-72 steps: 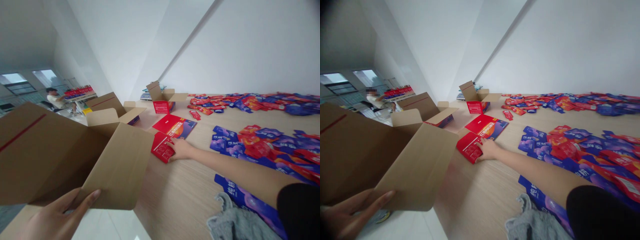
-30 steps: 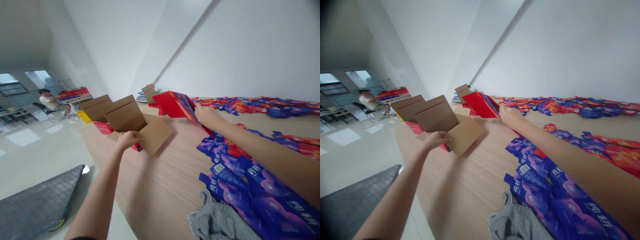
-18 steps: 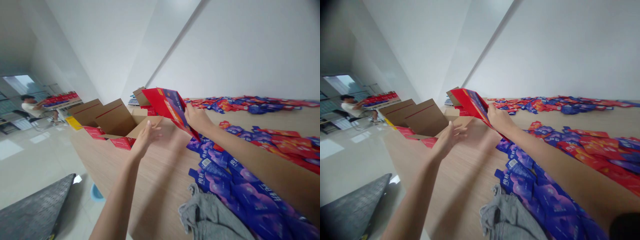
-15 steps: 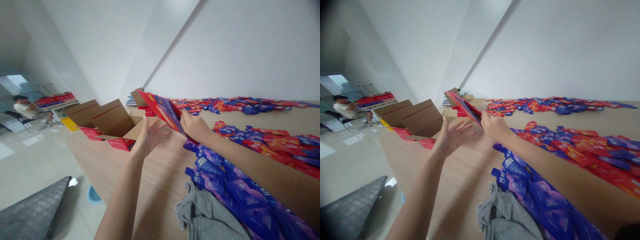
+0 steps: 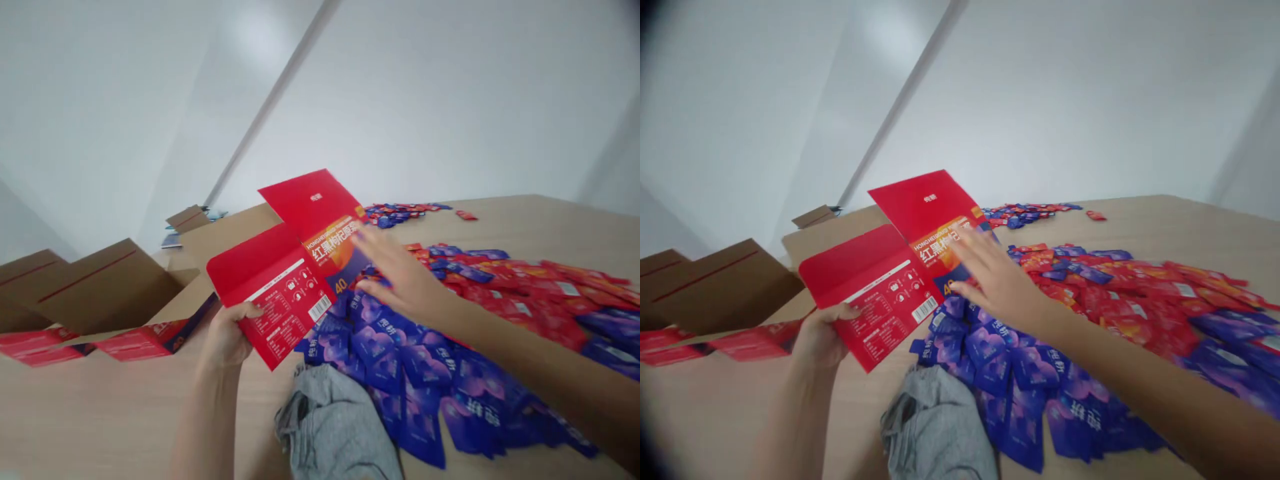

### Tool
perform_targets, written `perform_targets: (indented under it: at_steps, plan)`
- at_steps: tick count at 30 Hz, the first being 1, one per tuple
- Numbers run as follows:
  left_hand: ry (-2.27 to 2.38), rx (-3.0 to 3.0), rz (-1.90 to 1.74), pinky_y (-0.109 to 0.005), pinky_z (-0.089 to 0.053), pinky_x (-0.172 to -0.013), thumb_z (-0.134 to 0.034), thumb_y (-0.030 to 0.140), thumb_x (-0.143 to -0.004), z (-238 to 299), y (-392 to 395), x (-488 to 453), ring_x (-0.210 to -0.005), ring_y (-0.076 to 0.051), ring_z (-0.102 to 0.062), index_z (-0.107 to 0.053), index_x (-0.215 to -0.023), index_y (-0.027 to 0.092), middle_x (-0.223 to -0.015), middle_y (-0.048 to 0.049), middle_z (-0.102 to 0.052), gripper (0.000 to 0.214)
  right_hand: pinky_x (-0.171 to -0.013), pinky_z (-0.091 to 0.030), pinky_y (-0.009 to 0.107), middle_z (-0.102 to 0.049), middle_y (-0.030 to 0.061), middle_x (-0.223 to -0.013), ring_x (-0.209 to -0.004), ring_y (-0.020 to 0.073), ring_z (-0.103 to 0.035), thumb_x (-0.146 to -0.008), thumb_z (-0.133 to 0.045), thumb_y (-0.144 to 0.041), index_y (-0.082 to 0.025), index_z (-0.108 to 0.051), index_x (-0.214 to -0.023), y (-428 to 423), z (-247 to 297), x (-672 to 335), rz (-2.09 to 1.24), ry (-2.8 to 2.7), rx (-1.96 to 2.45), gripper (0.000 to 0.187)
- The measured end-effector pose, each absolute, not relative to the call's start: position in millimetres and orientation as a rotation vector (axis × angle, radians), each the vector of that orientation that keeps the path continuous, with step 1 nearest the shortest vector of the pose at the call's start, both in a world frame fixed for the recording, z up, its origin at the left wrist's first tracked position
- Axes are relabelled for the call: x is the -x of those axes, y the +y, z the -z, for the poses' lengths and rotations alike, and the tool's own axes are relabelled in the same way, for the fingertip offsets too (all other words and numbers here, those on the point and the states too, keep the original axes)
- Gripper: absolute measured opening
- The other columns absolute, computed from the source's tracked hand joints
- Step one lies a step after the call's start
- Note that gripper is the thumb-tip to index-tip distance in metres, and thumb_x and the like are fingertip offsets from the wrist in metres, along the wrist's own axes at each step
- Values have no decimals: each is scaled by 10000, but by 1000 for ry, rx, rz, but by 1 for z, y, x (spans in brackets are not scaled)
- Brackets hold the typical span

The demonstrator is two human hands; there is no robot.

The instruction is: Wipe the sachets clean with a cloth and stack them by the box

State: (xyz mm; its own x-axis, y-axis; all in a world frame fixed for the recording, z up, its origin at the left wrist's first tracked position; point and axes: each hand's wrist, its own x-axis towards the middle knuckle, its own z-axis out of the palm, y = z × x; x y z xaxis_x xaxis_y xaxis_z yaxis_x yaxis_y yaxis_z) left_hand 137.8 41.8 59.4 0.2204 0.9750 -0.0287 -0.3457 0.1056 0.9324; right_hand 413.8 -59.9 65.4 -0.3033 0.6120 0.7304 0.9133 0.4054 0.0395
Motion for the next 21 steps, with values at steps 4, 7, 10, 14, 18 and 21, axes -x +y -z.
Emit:
perform_targets:
  at_steps: [4,7,10,14,18,21]
  plan:
    - [741,-1031,-1000,-449,-620,-675,-690,114,-439,-38,26,-173,-749,-328,-730,-687,-1011,164,-794,-55,-758,574,-1150,-276,590,-202,199,-1590,-1454,370,-209,-830,-665,-417,-141,-97,-1552,-121,-59,-496,375,-1402,1605,959]
    - [664,-1132,-915,-446,-608,-668,-709,125,-403,-23,15,-200,-736,-335,-725,-708,-934,158,-751,-59,-754,532,-1030,-473,540,-459,153,-1468,-1307,326,-488,-785,-709,-414,-229,-224,-1516,-165,-35,-537,3,-1245,1474,896]
    - [649,-1230,-880,-436,-591,-673,-700,120,-388,-10,7,-221,-723,-328,-718,-717,-851,141,-714,-66,-745,464,-915,-561,503,-635,101,-1286,-1128,290,-634,-791,-699,-407,-275,-456,-1357,-202,-9,-554,-229,-1100,1358,630]
    - [676,-1281,-954,-360,-567,-690,-679,102,-406,9,4,-234,-714,-272,-704,-699,-707,144,-683,-47,-731,304,-955,-538,502,-640,85,-1277,-1139,276,-630,-813,-683,-372,-289,-532,-1271,-232,18,-553,-287,-983,1300,489]
    - [694,-1287,-1143,-316,-540,-815,-640,216,-545,27,-1,-237,-902,-238,-690,-687,-752,199,-777,-1,-733,212,-1013,-501,470,-604,80,-1333,-1203,251,-590,-850,-646,-355,-286,-520,-1268,-234,43,-544,-249,-916,1269,442]
    - [655,-1278,-1236,-338,-483,-970,-603,387,-728,30,-8,-242,-1114,-228,-626,-689,-922,233,-981,-8,-736,262,-1044,-474,437,-590,83,-1351,-1237,234,-563,-865,-630,-355,-270,-519,-1265,-227,61,-540,-200,-914,1261,424]
